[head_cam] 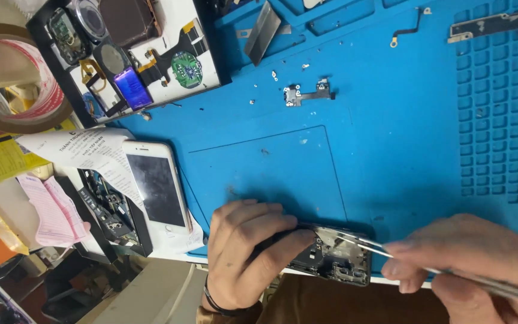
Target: Repairing a smartphone by removing screws, prying internal components with tweezers, and applying adhesive.
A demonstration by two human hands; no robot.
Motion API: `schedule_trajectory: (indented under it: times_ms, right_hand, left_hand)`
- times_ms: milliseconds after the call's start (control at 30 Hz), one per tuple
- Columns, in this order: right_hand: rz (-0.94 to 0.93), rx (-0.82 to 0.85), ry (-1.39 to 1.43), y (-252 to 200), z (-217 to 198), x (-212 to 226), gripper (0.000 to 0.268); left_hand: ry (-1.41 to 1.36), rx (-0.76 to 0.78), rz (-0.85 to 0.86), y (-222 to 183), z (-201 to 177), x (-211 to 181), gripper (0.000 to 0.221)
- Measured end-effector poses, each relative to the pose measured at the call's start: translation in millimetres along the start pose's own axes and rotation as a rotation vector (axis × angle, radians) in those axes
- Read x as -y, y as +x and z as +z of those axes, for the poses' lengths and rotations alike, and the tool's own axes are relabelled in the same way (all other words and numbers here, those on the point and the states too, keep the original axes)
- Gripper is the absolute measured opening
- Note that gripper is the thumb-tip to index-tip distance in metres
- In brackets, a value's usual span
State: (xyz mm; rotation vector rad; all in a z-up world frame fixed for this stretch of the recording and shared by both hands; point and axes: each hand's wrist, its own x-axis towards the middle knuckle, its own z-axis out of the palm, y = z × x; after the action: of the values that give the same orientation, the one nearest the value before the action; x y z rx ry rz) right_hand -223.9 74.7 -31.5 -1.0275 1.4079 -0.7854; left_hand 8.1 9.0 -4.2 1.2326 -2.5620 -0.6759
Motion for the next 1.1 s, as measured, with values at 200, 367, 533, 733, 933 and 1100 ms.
schedule_trajectory:
  times_ms: [200, 367, 533, 733, 933, 1100]
  right_hand:
    - [-0.066, 0.472, -0.023, 1, -25, -35, 0.054]
    - [0.032, 0.580, -0.025, 3, -22, -28, 0.064]
    - [-0.128, 0.472, -0.218, 9, -12, -7, 0.076]
    - [-0.171, 0.481, -0.179, 13, -11, -5, 0.073]
    - [-0.172, 0.550, -0.161, 14, -11, -9, 0.076]
    - [-0.215, 0.480, -0.218, 15, -9, -2, 0.072]
  left_hand:
    - [0.015, -0.037, -0.032, 4, -1, -4, 0.013]
    - [0.008, -0.048, -0.117, 9, -2, -13, 0.023]
    - [0.023, -0.048, -0.113, 11, -2, -14, 0.018]
    - [0.017, -0.061, -0.091, 11, -3, -12, 0.021]
    - [0.007, -0.059, -0.051, 10, -3, -8, 0.019]
    - [0.026, -0.055, -0.057, 8, -1, -8, 0.018]
